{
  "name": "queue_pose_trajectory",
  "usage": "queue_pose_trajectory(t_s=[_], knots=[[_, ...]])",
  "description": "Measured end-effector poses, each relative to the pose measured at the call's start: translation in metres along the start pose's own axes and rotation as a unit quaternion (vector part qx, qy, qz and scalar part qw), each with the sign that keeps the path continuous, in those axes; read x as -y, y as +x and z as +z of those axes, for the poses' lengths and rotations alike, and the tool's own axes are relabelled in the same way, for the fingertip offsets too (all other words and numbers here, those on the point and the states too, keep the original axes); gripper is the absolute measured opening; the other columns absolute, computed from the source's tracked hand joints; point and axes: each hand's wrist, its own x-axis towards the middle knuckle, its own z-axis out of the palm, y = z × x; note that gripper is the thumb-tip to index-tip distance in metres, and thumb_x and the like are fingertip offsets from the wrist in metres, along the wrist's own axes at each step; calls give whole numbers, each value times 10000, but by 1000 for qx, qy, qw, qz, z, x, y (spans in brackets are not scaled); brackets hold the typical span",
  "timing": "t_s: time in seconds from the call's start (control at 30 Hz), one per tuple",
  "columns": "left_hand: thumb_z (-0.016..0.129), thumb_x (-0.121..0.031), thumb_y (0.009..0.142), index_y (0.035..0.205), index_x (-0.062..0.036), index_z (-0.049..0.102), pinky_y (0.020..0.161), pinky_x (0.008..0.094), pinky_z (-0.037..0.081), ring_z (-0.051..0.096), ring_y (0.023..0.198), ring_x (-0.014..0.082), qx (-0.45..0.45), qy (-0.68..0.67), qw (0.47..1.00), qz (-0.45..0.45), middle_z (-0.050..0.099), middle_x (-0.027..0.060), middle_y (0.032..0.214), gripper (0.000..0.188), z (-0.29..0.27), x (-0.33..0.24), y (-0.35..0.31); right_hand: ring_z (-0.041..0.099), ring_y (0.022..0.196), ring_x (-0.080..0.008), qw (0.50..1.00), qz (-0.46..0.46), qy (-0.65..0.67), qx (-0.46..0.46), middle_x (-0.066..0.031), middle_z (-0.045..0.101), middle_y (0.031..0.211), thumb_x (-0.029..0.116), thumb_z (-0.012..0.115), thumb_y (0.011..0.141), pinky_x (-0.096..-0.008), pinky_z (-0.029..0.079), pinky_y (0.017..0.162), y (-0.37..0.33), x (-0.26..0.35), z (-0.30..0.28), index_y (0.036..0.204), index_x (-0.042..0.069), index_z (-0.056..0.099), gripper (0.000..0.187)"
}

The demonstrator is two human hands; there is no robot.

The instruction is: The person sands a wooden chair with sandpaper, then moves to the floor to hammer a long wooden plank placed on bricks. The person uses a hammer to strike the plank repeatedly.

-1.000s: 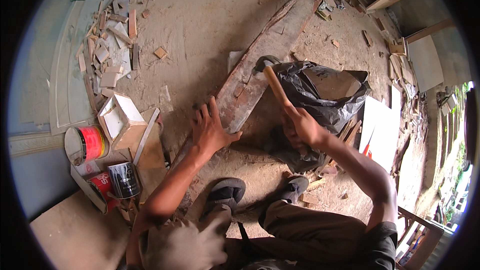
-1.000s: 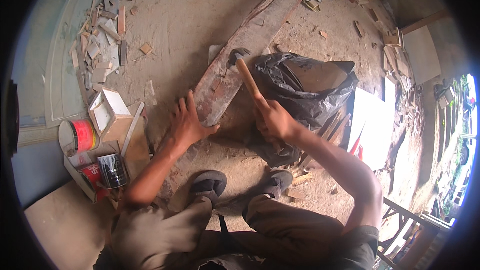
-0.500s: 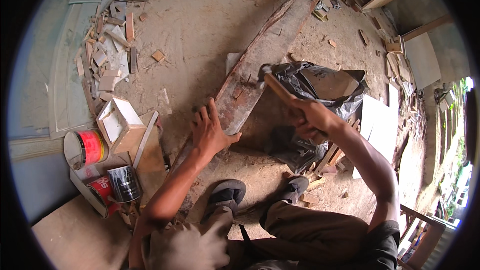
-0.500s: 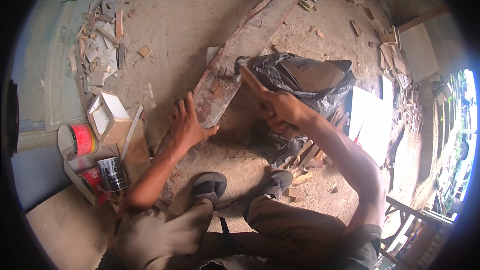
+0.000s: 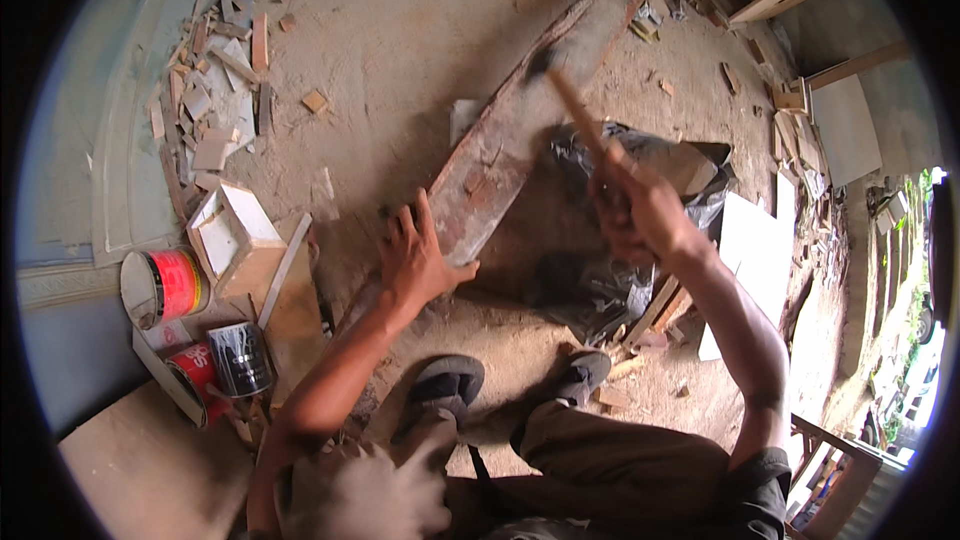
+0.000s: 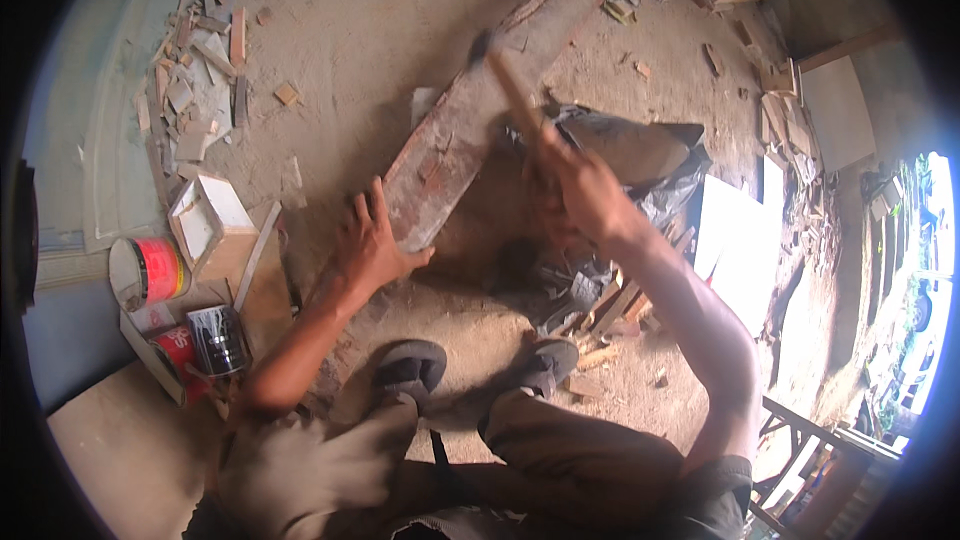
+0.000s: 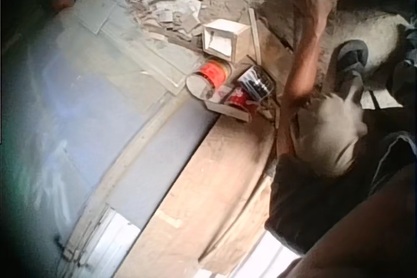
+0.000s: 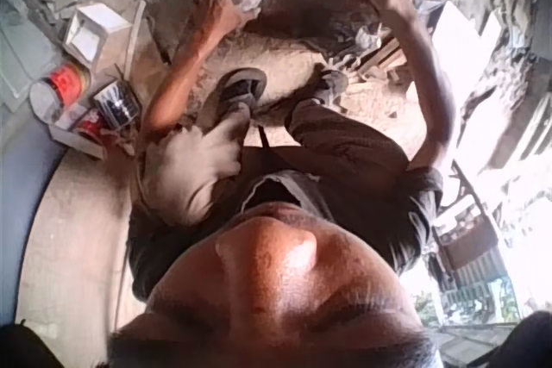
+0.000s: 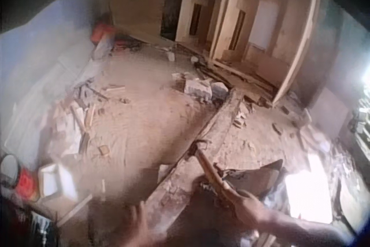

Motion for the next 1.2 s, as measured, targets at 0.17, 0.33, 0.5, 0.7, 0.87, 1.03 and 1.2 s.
queue_pose_trajectory(t_s=[0.17, 0.33, 0.5, 0.7, 0.87, 1.03, 1.2], knots=[[824, -557, 589, 1469, 55, 138, 917, 567, 416, 437, 1191, 438, 48, -12, 999, -11, 397, 283, 1285, 1273, -10, -6, 6, 319, 379, -67, 947, -308, 69, -60, 38, 355, 565, 552, 310, 1011, -245, 271, 312, 23, -21, 16, 892, 80, 475, 514], [828, -552, 585, 1475, 41, 139, 889, 569, 429, 448, 1170, 447, 30, 10, 999, -15, 405, 279, 1273, 1272, -7, -7, 3, 332, 418, -92, 994, 83, -63, 17, 36, 340, 585, 507, 289, 1030, -252, 293, 380, -6, -41, 17, 825, 92, 449, 490], [828, -546, 591, 1480, 33, 132, 886, 588, 421, 437, 1183, 456, 25, -39, 999, -10, 397, 285, 1288, 1269, -5, 0, 1, 283, 373, -60, 977, -179, 103, -47, 55, 318, 553, 610, 317, 983, -258, 246, 288, -24, 1, 5, 922, 109, 488, 532], [829, -542, 592, 1478, 39, 138, 883, 580, 425, 432, 1183, 448, 29, -14, 999, -2, 396, 286, 1292, 1265, -7, -8, 7, 322, 382, -77, 969, -192, 68, -142, 18, 413, 607, 567, 310, 1003, -251, 287, 319, 21, -69, 43, 898, 90, 483, 519], [828, -540, 595, 1478, 45, 139, 884, 578, 425, 438, 1177, 440, 11, -55, 998, 1, 395, 277, 1299, 1263, -2, -1, 0, 284, 372, -68, 1000, -22, 7, -18, 46, 345, 578, 579, 279, 1003, -260, 263, 311, -35, -11, 30, 927, 90, 474, 531], [831, -529, 594, 1485, 37, 112, 888, 598, 416, 427, 1201, 447, 41, -15, 999, -12, 383, 270, 1320, 1277, -6, -3, 3, 306, 362, -82, 937, -310, 155, -48, 22, 353, 546, 605, 297, 988, -255, 281, 308, 5, -17, 27, 864, 95, 442, 545], [845, -510, 588, 1487, 39, 99, 918, 612, 395, 436, 1193, 460, 36, -33, 999, -18, 393, 281, 1309, 1291, -9, -9, 7, 334, 383, -98, 996, 31, -88, -5, 30, 359, 527, 587, 325, 992, -278, 275, 334, -6, -64, 22, 774, 101, 469, 553]])
